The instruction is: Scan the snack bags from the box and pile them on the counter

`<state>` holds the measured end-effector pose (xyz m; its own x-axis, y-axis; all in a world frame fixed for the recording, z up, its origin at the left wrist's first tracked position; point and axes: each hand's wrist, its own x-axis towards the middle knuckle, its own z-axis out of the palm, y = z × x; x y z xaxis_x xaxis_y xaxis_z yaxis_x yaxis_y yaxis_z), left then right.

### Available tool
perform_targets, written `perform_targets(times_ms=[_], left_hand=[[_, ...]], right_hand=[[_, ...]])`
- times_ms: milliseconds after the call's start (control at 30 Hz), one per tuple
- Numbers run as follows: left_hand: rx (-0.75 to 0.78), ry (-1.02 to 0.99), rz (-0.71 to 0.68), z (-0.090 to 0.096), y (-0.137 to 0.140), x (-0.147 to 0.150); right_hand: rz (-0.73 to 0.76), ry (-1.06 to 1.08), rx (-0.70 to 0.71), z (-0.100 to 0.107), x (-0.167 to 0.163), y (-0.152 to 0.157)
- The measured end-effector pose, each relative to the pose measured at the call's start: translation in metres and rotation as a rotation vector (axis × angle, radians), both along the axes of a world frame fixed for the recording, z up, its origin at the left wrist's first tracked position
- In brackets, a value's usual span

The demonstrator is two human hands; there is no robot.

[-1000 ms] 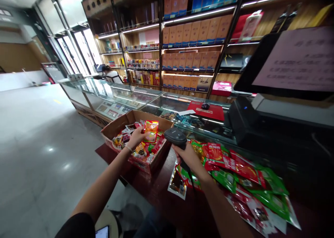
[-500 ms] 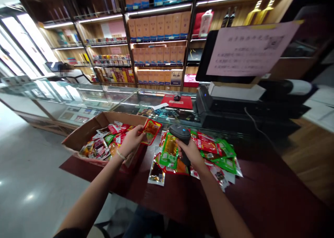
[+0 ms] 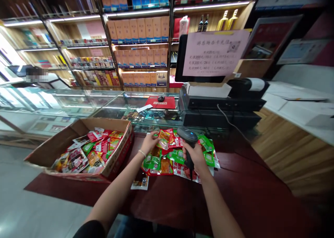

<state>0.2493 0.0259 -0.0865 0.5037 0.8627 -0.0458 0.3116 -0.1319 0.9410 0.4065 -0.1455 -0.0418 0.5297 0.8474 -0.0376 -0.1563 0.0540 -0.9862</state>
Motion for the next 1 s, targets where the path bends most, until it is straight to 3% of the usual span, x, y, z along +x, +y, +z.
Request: perform_targets(times_ms=[233, 367, 500, 600, 700, 800, 1000], left_hand=[[0.231, 0.079, -0.063, 0.003, -0.008, -0.004], [0.31, 0.162, -0.025, 0.007, -0.006, -0.009], [0.309, 0.042, -0.047, 0.018, -0.007, -0.016], [0.345, -0.114, -0.009, 0.037, -0.009, -0.032], [0.384, -0.205, 0.039, 0.061, -0.006, -0.061], [0.396, -0.176, 0.096, 0.079, 0.002, -0.104], [0.368, -0.067, 0.338, 0.077, 0.025, -0.218]], right_hand=[[0.044, -0.013, 0.0, 0.001, -0.001, 0.001], [0.039, -0.011, -0.008, 0.001, -0.004, 0.006], [0.086, -0.02, -0.015, 0.003, -0.01, 0.011], [0.157, -0.049, -0.002, 0.009, -0.021, 0.017], [0.231, -0.06, 0.008, 0.015, -0.041, 0.029], [0.312, -0.064, 0.034, 0.019, -0.069, 0.048], [0.451, -0.04, 0.014, 0.023, -0.14, 0.091]])
